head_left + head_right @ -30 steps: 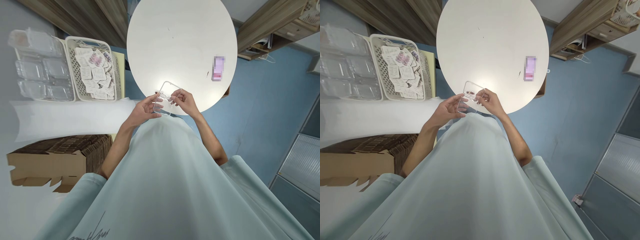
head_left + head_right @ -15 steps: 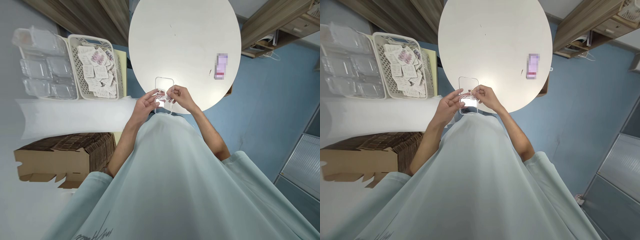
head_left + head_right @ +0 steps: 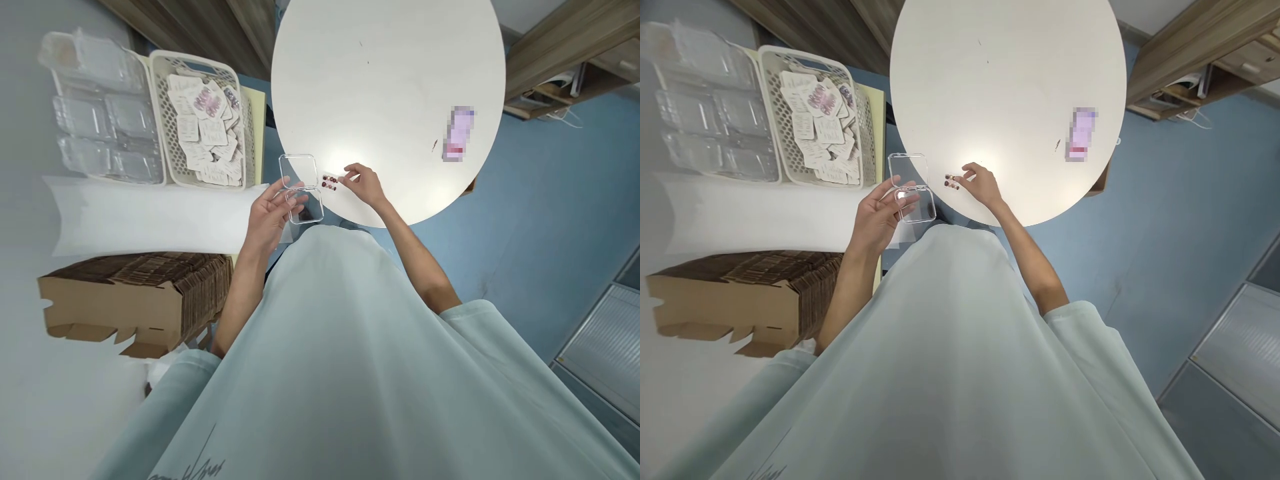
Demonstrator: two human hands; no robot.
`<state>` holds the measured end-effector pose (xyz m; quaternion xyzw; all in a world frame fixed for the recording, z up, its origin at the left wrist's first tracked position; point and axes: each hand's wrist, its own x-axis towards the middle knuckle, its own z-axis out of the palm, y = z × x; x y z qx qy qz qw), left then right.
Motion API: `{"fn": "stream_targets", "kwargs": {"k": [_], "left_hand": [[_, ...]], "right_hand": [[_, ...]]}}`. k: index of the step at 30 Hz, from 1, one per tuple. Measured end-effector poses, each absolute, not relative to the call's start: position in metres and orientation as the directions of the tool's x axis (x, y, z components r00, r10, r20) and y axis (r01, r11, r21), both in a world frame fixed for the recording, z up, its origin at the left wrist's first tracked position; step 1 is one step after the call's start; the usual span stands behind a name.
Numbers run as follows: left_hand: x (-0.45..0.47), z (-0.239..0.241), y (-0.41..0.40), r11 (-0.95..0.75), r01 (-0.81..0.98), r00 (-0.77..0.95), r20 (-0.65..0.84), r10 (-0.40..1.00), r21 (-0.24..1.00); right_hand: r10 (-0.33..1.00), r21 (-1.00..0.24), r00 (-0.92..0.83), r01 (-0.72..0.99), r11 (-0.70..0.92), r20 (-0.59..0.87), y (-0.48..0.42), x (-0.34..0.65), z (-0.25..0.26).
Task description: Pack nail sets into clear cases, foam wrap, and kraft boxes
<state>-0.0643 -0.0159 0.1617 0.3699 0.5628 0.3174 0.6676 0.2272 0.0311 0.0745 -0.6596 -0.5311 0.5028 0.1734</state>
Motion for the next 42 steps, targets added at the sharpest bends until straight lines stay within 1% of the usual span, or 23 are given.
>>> {"fn": "stream_targets", "kwargs": {"k": [2,4,6,9,13,18,21,23,28,33,35,38,40,42], "left_hand": [[-0.071,0.161,-0.021,0.555,-0.088,0.11,-0.546,0.83,0.827],[-0.075,0.161,-0.027,0.572,-0.153,0.076,-0.568,0.82,0.806],[-0.077,0.162,-0.032,0.577,-0.193,0.057,-0.577,0.814,0.794],[-0.079,0.164,-0.04,0.572,-0.227,0.028,-0.582,0.813,0.788],[-0.081,0.167,-0.048,0.568,-0.248,0.004,-0.586,0.811,0.785],[-0.086,0.171,-0.054,0.566,-0.274,0.0,-0.589,0.808,0.778],[-0.089,0.17,-0.055,0.565,-0.282,0.004,-0.588,0.809,0.775],[-0.09,0.168,-0.055,0.566,-0.291,0.011,-0.589,0.808,0.771],[-0.087,0.158,-0.047,0.585,-0.314,0.056,-0.6,0.798,0.748],[-0.073,0.154,-0.032,0.619,-0.297,0.143,-0.607,0.782,0.727],[-0.065,0.155,-0.025,0.633,-0.277,0.185,-0.606,0.774,0.723],[-0.051,0.159,-0.016,0.649,-0.257,0.241,-0.603,0.76,0.716],[-0.041,0.162,-0.01,0.656,-0.254,0.275,-0.597,0.753,0.711],[-0.033,0.164,-0.007,0.659,-0.251,0.308,-0.587,0.749,0.709]], "right_hand": [[0.841,-0.643,-0.07,0.68,-0.353,-0.536,0.035,0.22,0.052],[0.806,-0.531,-0.067,0.783,-0.323,-0.588,0.038,0.211,0.036],[0.781,-0.448,-0.068,0.849,-0.282,-0.621,0.041,0.201,0.023],[0.768,-0.353,-0.066,0.91,-0.215,-0.637,0.046,0.188,0.007],[0.787,-0.287,-0.057,0.946,-0.154,-0.614,0.047,0.175,-0.005],[0.8,-0.286,-0.054,0.946,-0.149,-0.598,0.042,0.169,-0.008],[0.806,-0.308,-0.026,0.931,-0.196,-0.591,0.038,0.172,-0.01],[0.798,-0.345,-0.01,0.905,-0.25,-0.602,0.034,0.178,-0.01],[0.811,-0.506,0.005,0.779,-0.37,-0.585,0.016,0.201,0.003],[0.863,-0.672,0.081,0.593,-0.444,-0.499,-0.005,0.228,0.04],[0.888,-0.727,0.15,0.523,-0.445,-0.435,-0.01,0.238,0.06],[0.925,-0.811,0.208,0.445,-0.379,-0.318,-0.014,0.249,0.094],[0.946,-0.866,0.194,0.388,-0.316,-0.259,-0.016,0.252,0.117],[0.964,-0.907,0.144,0.332,-0.259,-0.223,-0.018,0.252,0.14]]}}
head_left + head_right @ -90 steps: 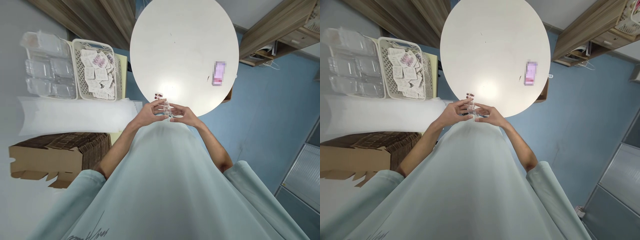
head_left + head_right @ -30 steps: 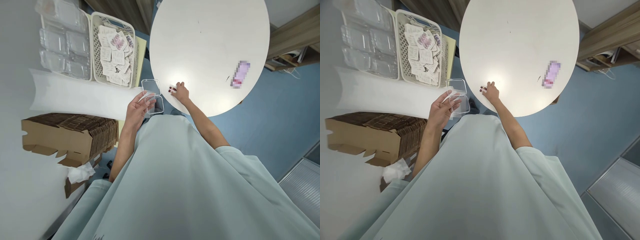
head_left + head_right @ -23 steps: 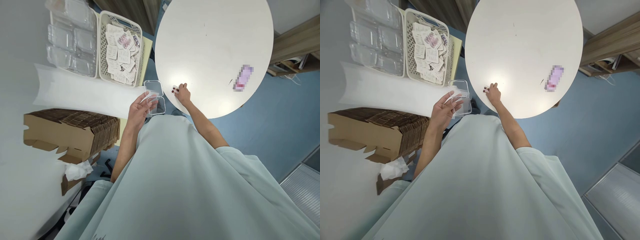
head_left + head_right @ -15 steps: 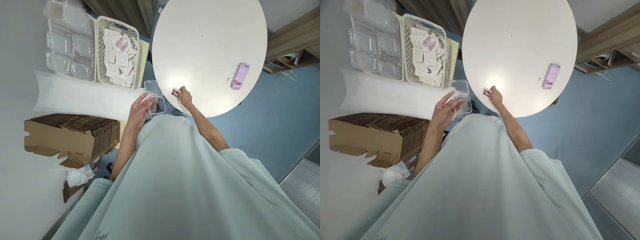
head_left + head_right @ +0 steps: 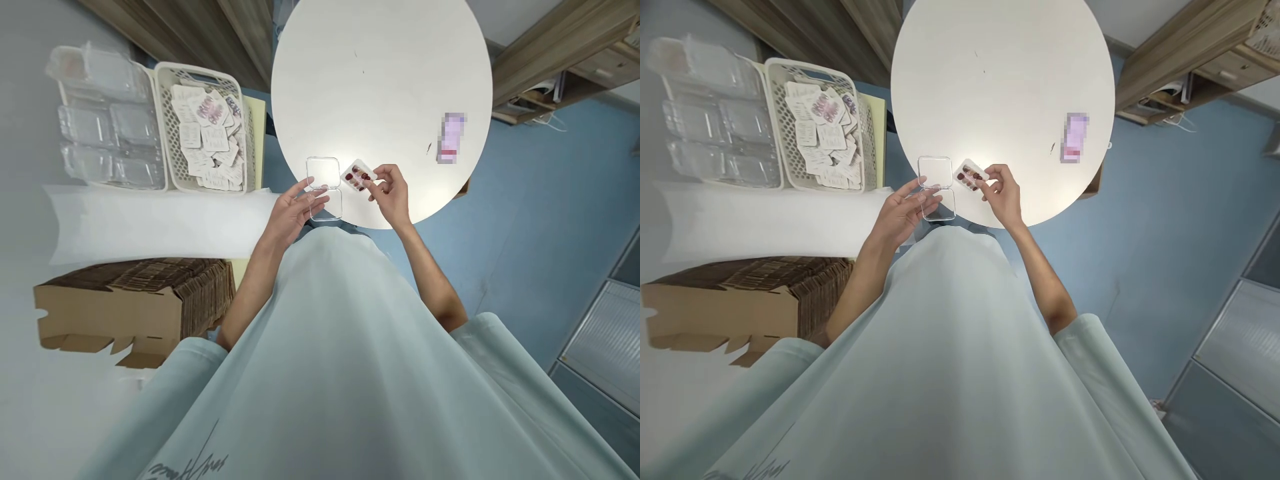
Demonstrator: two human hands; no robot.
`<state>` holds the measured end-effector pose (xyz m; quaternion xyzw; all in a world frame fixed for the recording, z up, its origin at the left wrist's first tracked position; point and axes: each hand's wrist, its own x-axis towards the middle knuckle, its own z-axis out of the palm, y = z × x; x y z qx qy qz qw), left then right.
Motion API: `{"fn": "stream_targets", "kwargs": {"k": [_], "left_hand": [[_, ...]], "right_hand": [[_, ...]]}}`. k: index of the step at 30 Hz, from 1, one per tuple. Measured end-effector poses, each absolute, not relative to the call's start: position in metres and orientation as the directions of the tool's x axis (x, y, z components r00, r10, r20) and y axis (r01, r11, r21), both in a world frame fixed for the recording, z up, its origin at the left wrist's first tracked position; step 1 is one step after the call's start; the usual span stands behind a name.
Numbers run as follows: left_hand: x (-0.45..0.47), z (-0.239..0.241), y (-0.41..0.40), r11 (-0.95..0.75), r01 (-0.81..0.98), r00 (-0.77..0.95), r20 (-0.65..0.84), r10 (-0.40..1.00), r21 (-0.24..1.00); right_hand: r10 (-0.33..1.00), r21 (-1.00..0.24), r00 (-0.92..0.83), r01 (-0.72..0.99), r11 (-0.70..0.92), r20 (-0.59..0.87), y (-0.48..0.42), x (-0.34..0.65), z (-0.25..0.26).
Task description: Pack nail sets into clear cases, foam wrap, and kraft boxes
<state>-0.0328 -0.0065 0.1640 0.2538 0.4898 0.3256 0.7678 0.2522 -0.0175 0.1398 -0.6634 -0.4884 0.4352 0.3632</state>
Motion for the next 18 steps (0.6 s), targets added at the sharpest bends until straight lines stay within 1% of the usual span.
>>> {"fn": "stream_targets", "kwargs": {"k": [4,8,11,18], "left_hand": [[-0.023,0.166,-0.002,0.662,-0.22,0.355,-0.573,0.738,0.716],[-0.02,0.165,-0.002,0.66,-0.227,0.356,-0.57,0.741,0.716],[-0.019,0.163,-0.002,0.669,-0.249,0.361,-0.574,0.735,0.7],[-0.014,0.165,-0.004,0.664,-0.268,0.368,-0.563,0.74,0.698]], "right_hand": [[0.979,-0.926,0.047,0.319,-0.202,-0.198,-0.022,0.247,0.175],[0.982,-0.92,0.061,0.343,-0.191,-0.181,-0.026,0.242,0.197],[0.984,-0.927,0.051,0.328,-0.18,-0.173,-0.027,0.238,0.203],[0.972,-0.908,-0.119,0.395,-0.138,-0.2,-0.03,0.226,0.198]]}}
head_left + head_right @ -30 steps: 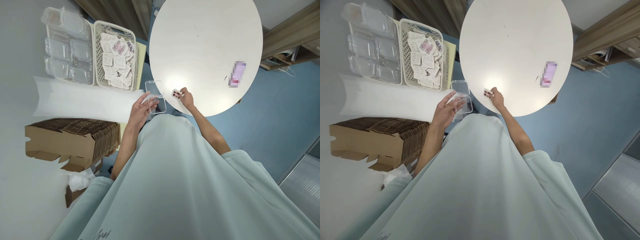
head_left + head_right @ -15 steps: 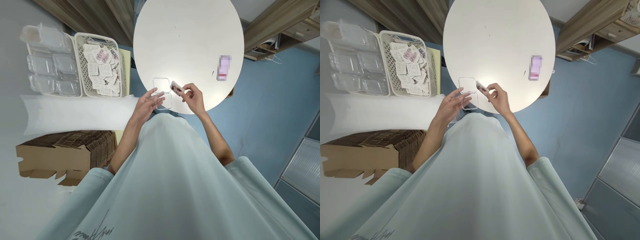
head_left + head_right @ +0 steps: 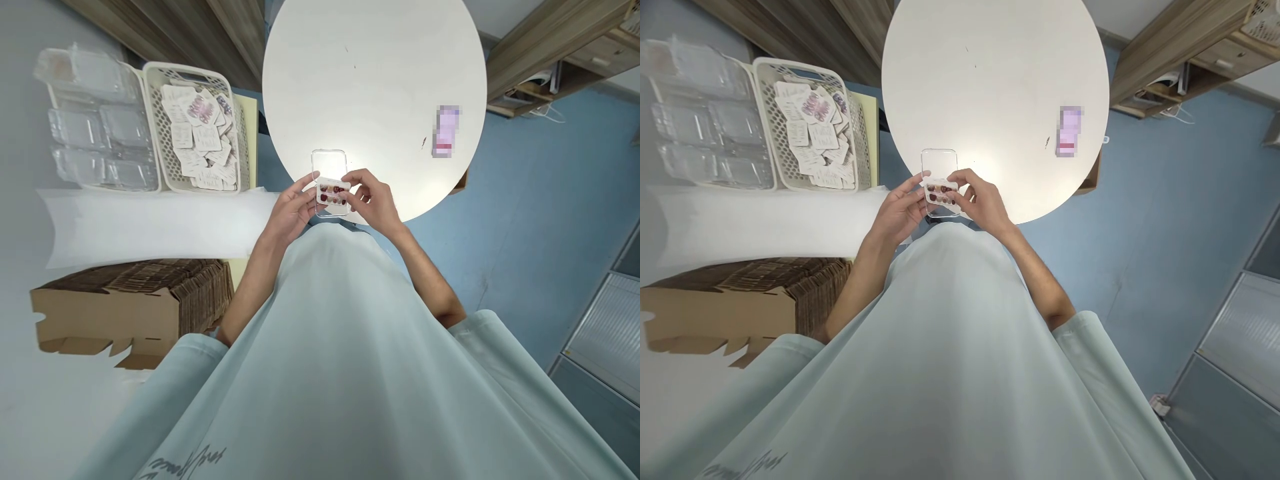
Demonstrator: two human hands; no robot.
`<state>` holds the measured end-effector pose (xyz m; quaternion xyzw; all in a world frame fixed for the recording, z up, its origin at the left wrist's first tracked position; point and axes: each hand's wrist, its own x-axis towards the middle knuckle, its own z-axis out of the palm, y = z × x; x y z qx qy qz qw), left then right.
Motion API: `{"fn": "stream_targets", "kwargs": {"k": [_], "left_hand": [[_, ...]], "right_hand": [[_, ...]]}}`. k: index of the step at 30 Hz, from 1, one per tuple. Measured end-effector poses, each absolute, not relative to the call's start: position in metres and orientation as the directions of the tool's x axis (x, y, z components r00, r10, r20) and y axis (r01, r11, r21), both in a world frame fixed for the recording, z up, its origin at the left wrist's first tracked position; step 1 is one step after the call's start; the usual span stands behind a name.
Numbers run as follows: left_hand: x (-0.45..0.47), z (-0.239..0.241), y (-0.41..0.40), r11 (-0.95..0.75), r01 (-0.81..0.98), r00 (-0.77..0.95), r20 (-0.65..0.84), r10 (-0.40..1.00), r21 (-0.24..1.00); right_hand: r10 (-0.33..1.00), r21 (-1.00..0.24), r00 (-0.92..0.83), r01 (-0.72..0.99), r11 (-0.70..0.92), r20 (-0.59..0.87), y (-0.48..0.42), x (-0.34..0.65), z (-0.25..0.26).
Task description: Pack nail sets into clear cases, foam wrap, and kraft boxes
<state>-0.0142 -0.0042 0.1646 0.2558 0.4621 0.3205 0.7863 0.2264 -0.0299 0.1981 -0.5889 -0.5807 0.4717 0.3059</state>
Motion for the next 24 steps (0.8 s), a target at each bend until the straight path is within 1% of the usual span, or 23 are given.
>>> {"fn": "stream_targets", "kwargs": {"k": [4,9,17,24], "left_hand": [[-0.013,0.17,-0.006,0.657,-0.263,0.361,-0.559,0.746,0.706],[-0.012,0.173,-0.009,0.635,-0.274,0.341,-0.545,0.766,0.722],[-0.012,0.175,-0.013,0.646,-0.293,0.324,-0.563,0.76,0.705],[-0.014,0.175,-0.013,0.646,-0.299,0.332,-0.558,0.761,0.703]], "right_hand": [[0.966,-0.886,-0.179,0.457,-0.084,-0.184,-0.033,0.225,0.194],[0.968,-0.84,-0.211,0.542,0.0,-0.136,-0.036,0.229,0.19],[0.968,-0.76,-0.211,0.649,0.032,-0.139,-0.041,0.229,0.195],[0.966,-0.745,-0.212,0.667,0.033,-0.146,-0.042,0.226,0.194]]}}
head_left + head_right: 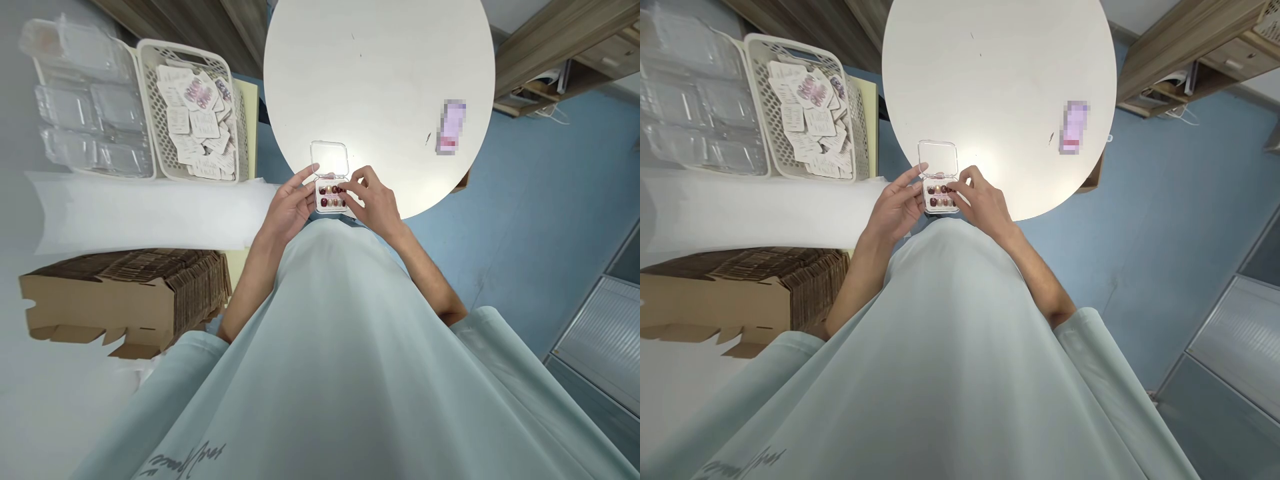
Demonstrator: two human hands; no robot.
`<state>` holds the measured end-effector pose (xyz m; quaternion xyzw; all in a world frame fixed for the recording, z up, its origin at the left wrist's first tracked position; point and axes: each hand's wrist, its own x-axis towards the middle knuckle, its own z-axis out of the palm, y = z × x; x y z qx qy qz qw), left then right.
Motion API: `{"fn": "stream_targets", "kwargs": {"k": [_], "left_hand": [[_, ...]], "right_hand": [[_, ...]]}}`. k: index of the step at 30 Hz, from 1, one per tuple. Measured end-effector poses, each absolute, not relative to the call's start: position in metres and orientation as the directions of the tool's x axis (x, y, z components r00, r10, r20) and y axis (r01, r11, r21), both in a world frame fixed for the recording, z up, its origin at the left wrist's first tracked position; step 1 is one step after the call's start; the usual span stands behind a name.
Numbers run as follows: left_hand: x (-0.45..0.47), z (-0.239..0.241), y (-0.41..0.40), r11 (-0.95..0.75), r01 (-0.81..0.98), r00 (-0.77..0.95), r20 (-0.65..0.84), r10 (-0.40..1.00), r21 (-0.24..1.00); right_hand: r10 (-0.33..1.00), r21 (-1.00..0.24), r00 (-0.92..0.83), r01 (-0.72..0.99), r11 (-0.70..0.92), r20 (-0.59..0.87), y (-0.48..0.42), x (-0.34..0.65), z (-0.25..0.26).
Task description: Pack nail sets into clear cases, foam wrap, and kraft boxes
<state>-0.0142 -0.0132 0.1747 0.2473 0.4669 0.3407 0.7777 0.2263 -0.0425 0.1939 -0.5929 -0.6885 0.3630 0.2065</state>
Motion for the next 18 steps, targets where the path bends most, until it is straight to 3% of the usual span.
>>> {"fn": "stream_targets", "kwargs": {"k": [6,10,18], "left_hand": [[-0.017,0.177,-0.013,0.649,-0.297,0.336,-0.559,0.758,0.701],[-0.019,0.182,-0.015,0.658,-0.289,0.357,-0.56,0.748,0.695],[-0.025,0.182,-0.022,0.699,-0.242,0.404,-0.585,0.703,0.673]], "right_hand": [[0.994,-0.843,-0.029,0.532,-0.078,-0.11,-0.035,0.225,0.193],[0.97,-0.902,0.15,0.365,-0.233,-0.19,-0.015,0.232,0.183],[0.941,-0.918,0.089,0.205,-0.338,-0.327,0.005,0.227,0.163]]}}
